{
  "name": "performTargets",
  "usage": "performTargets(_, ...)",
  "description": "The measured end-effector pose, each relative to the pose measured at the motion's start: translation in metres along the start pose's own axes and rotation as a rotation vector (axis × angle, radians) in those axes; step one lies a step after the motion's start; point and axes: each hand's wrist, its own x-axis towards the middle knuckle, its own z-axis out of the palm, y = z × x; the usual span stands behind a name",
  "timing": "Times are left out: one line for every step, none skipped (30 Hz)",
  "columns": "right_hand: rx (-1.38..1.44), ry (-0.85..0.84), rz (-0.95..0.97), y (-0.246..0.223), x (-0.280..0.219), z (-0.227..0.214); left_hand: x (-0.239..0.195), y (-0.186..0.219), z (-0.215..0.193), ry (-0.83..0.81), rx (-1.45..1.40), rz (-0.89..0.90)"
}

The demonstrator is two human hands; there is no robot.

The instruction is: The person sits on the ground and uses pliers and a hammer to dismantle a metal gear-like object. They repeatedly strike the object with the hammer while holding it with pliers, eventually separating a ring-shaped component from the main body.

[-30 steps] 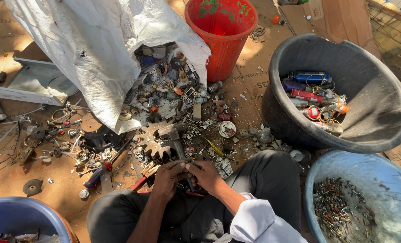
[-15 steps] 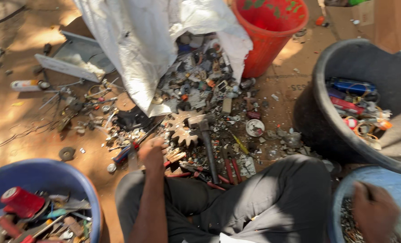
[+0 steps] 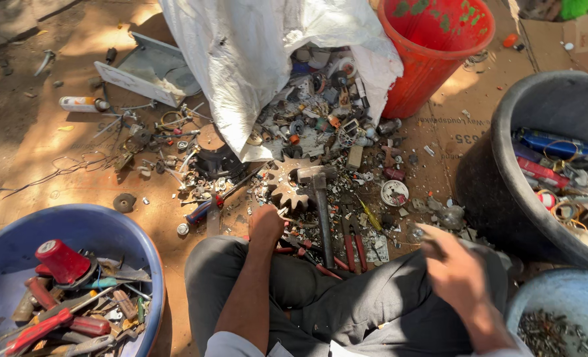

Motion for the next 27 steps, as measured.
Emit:
performTargets(0.195, -0.165, -0.271, -0.013, 0.03, 0.017, 0.002, -0.006, 0.0, -0.024, -0.087, -0.048)
performTargets(-0.165, -0.288, -0.216, -0.028, 0.045, 0.041, 0.002, -0.012, -0.001, 0.004, 0.004, 0.095)
performTargets(-0.24, -0.425, -0.219, -0.038, 0.061, 0.06, -0.001, -0.018, -0.004, 0.035, 0.097, 0.237)
performTargets(-0.318, -0.558, -0.221, -0.048, 0.073, 0.078, -0.004, -0.022, -0.008, 0.069, 0.192, 0.378)
performTargets(-0.304, -0.531, -0.272, -0.055, 0.08, 0.089, -0.007, -0.024, -0.013, -0.012, -0.196, 0.281)
performTargets(-0.29, -0.506, -0.32, -0.063, 0.085, 0.098, -0.013, -0.024, -0.017, -0.093, -0.583, 0.183)
performTargets(-0.275, -0.48, -0.368, -0.071, 0.089, 0.107, -0.017, -0.021, -0.021, -0.172, -0.97, 0.08)
performTargets(-0.173, -0.359, -0.375, -0.078, 0.089, 0.113, -0.021, -0.017, -0.023, -0.137, -0.941, 0.111)
performTargets(-0.072, -0.239, -0.379, -0.085, 0.088, 0.118, -0.024, -0.013, -0.025, -0.103, -0.91, 0.141)
performTargets(0.03, -0.117, -0.374, -0.093, 0.087, 0.125, -0.027, -0.009, -0.028, -0.073, -0.876, 0.172)
performTargets(0.018, -0.135, -0.43, -0.102, 0.09, 0.135, -0.03, -0.006, -0.031, -0.112, -0.885, 0.145)
performTargets(0.005, -0.145, -0.476, -0.109, 0.091, 0.143, -0.031, -0.003, -0.033, -0.16, -0.886, 0.126)
performTargets(-0.008, -0.155, -0.522, -0.114, 0.093, 0.151, -0.031, 0.001, -0.036, -0.207, -0.886, 0.107)
performTargets(0.049, -0.217, -0.403, -0.119, 0.095, 0.159, -0.03, 0.004, -0.039, -0.232, -0.964, 0.121)
performTargets(0.106, -0.278, -0.284, -0.122, 0.095, 0.167, -0.029, 0.007, -0.043, -0.258, -1.042, 0.134)
performTargets(0.168, -0.348, -0.17, -0.125, 0.094, 0.175, -0.028, 0.005, -0.046, -0.276, -1.122, 0.138)
performTargets(0.211, -0.318, -0.164, -0.126, 0.093, 0.182, -0.027, 0.004, -0.048, -0.257, -1.161, 0.144)
performTargets(0.256, -0.299, -0.158, -0.126, 0.088, 0.188, -0.029, 0.0, -0.048, -0.234, -1.203, 0.139)
performTargets(0.301, -0.28, -0.151, -0.126, 0.083, 0.194, -0.031, -0.004, -0.048, -0.211, -1.244, 0.134)
performTargets(0.3, -0.301, -0.109, -0.124, 0.081, 0.196, -0.031, -0.002, -0.047, -0.234, -1.296, 0.132)
performTargets(0.299, -0.322, -0.066, -0.123, 0.079, 0.197, -0.032, 0.0, -0.047, -0.257, -1.348, 0.13)
performTargets(0.298, -0.336, -0.028, -0.122, 0.081, 0.196, -0.03, 0.004, -0.048, -0.28, -1.398, 0.137)
performTargets(0.328, -0.345, 0.028, -0.121, 0.084, 0.195, -0.029, 0.008, -0.048, -0.262, -1.324, 0.186)
performTargets(0.36, -0.356, 0.091, -0.121, 0.085, 0.195, -0.028, 0.01, -0.048, -0.246, -1.246, 0.23)
performTargets(0.393, -0.367, 0.153, -0.121, 0.086, 0.194, -0.026, 0.011, -0.047, -0.231, -1.168, 0.273)
performTargets(0.404, -0.404, 0.125, -0.121, 0.087, 0.194, -0.025, 0.011, -0.045, -0.256, -1.242, 0.245)
performTargets(0.416, -0.441, 0.097, -0.12, 0.088, 0.193, -0.022, 0.011, -0.042, -0.281, -1.315, 0.215)
